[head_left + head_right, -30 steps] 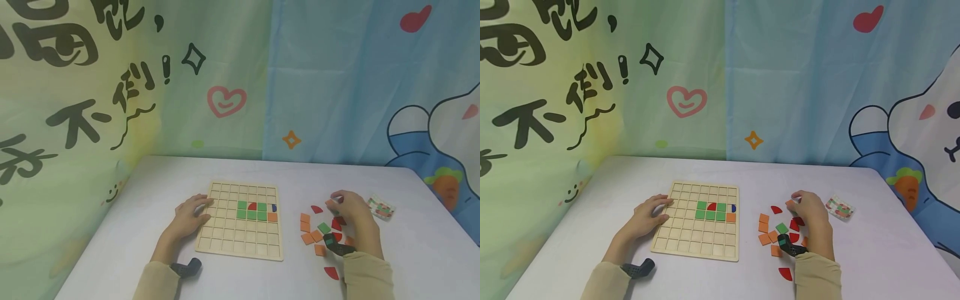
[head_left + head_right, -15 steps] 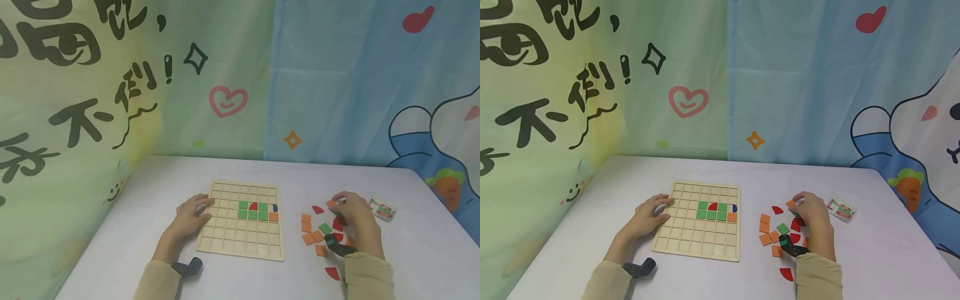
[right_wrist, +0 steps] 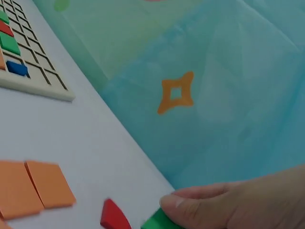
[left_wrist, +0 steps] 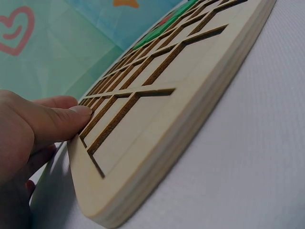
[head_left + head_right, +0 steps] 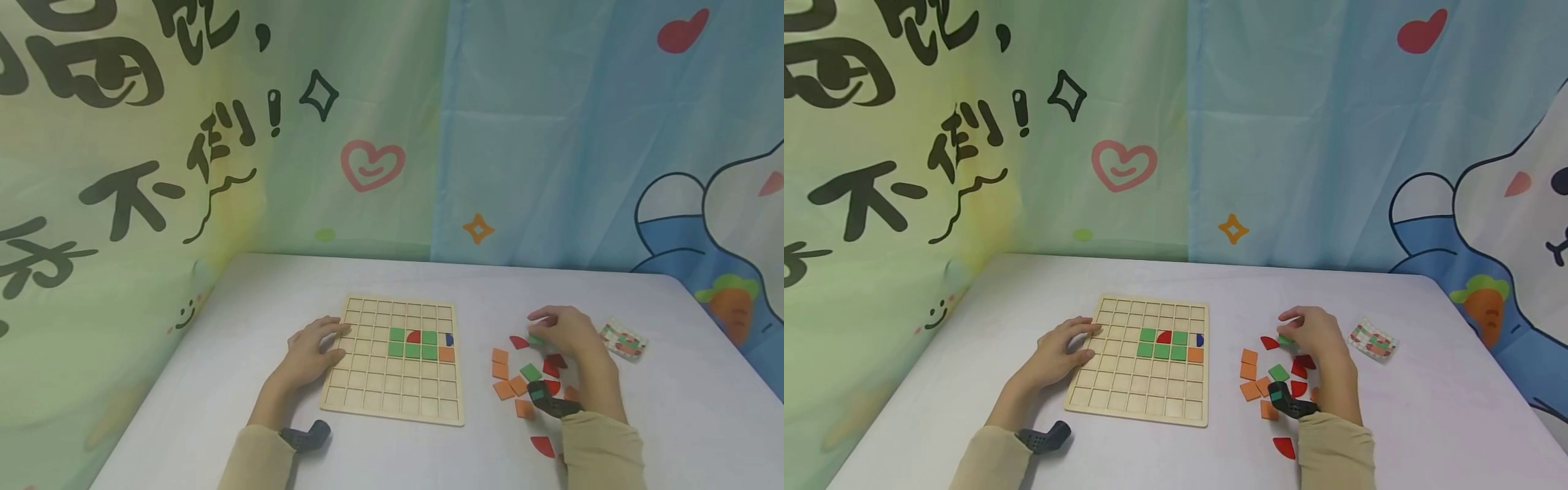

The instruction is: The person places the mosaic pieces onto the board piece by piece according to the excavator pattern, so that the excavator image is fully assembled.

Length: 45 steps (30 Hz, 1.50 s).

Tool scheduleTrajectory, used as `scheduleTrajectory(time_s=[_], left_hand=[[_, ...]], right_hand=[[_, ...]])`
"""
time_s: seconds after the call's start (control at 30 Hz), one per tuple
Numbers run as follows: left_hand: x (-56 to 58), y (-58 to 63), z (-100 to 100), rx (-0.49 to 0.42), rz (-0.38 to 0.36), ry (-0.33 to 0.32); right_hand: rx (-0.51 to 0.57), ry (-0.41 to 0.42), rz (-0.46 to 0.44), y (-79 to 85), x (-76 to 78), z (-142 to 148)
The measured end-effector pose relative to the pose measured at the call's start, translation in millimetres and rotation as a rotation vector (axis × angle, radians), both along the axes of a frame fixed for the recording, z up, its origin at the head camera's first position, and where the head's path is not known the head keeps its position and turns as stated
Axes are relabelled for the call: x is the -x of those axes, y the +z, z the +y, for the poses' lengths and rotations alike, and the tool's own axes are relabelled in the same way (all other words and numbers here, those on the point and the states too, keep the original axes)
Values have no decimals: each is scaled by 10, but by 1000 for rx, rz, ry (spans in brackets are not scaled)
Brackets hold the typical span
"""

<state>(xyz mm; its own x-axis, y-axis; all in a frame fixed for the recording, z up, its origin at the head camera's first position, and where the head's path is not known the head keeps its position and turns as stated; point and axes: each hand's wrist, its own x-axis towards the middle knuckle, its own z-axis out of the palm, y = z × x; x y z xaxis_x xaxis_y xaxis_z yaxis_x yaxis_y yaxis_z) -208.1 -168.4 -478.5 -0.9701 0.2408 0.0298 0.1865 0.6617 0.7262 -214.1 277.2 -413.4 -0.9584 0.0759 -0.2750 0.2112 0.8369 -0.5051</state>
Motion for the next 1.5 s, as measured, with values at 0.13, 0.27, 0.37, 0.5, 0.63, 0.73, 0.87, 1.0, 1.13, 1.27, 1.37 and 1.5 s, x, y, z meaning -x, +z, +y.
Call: scheduleTrajectory(time_s=[0.13,0.27,0.37,0.5,0.63,0.73,0.87,1.0,1.13,1.27,1.37,1.5], left_hand=[[-4,4,-3,-3,-1,0],[-6,3,-3,0,-5,1],[-5,3,-2,-1,-6,1],[-4,7,0,-6,-5,-3],[-8,13,3,-4,-3,-6],[-8,20,7,1,0,-5],[-6,26,9,7,1,-6],[-7,23,-1,5,-4,-7],[-3,16,-6,-4,-6,-5],[1,4,-6,-2,-7,-1],[1,0,-5,-3,-6,0],[0,2,-2,-9,-4,-5]], right_hand=[[-7,110,93,48,12,-173],[8,168,123,58,46,-399],[8,200,132,43,72,-569],[-13,265,195,11,90,-729],[-10,309,227,-3,97,-824],[-15,313,214,-7,105,-857],[-45,301,186,-36,120,-846],[-78,276,127,-77,137,-811],[-88,280,86,-102,136,-762],[-57,278,58,-72,116,-615],[-30,236,41,-23,72,-368],[-37,163,-13,-9,-30,29]])
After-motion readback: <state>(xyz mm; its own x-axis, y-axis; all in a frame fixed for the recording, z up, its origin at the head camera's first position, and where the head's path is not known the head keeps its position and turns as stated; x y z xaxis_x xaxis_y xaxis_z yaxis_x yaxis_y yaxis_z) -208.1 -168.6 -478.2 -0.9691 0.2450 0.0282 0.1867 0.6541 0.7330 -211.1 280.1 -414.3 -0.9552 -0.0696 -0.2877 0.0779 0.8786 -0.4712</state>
